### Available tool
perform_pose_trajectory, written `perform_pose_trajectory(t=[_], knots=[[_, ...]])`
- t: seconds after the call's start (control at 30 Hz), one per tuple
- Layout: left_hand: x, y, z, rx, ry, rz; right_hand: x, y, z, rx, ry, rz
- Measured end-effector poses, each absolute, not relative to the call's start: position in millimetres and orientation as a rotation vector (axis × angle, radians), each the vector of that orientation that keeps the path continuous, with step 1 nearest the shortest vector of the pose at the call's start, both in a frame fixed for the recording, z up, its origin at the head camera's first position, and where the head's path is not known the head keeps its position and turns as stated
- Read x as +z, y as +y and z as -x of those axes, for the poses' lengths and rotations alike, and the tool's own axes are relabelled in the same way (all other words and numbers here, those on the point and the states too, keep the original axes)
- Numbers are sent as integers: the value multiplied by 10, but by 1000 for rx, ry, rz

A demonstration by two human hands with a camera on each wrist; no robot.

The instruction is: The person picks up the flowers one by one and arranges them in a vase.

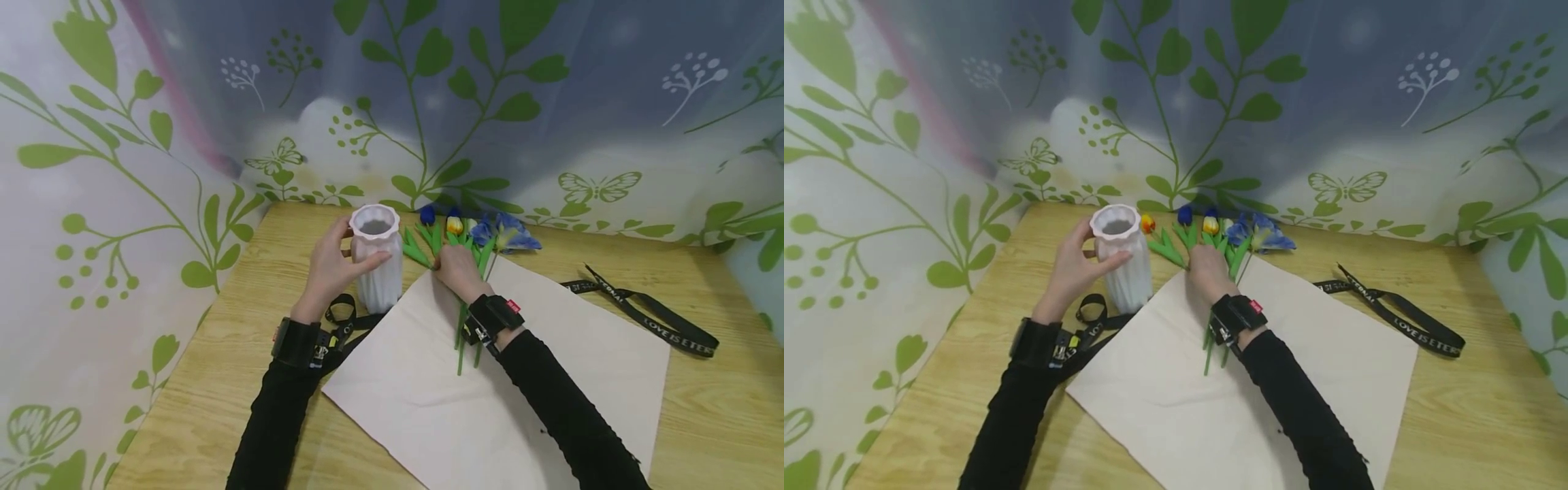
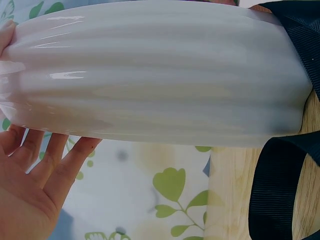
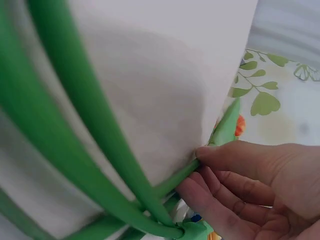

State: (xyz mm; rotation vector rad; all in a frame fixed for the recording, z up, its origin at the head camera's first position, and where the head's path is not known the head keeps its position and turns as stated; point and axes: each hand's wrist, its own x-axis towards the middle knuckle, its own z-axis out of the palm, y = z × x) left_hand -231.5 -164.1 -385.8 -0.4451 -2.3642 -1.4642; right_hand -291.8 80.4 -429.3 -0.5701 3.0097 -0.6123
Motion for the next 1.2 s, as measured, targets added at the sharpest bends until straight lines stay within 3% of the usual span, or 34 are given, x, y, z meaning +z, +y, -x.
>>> perform_pose_trajectory(t=[0.43,1.2], knots=[[-3867,-1636,2326,-1492,-2347,450,-4150,892,2833,-786,2925,414],[-3875,-1630,2325,-1478,-2359,434,-3902,1036,2547,-1276,3008,381]])
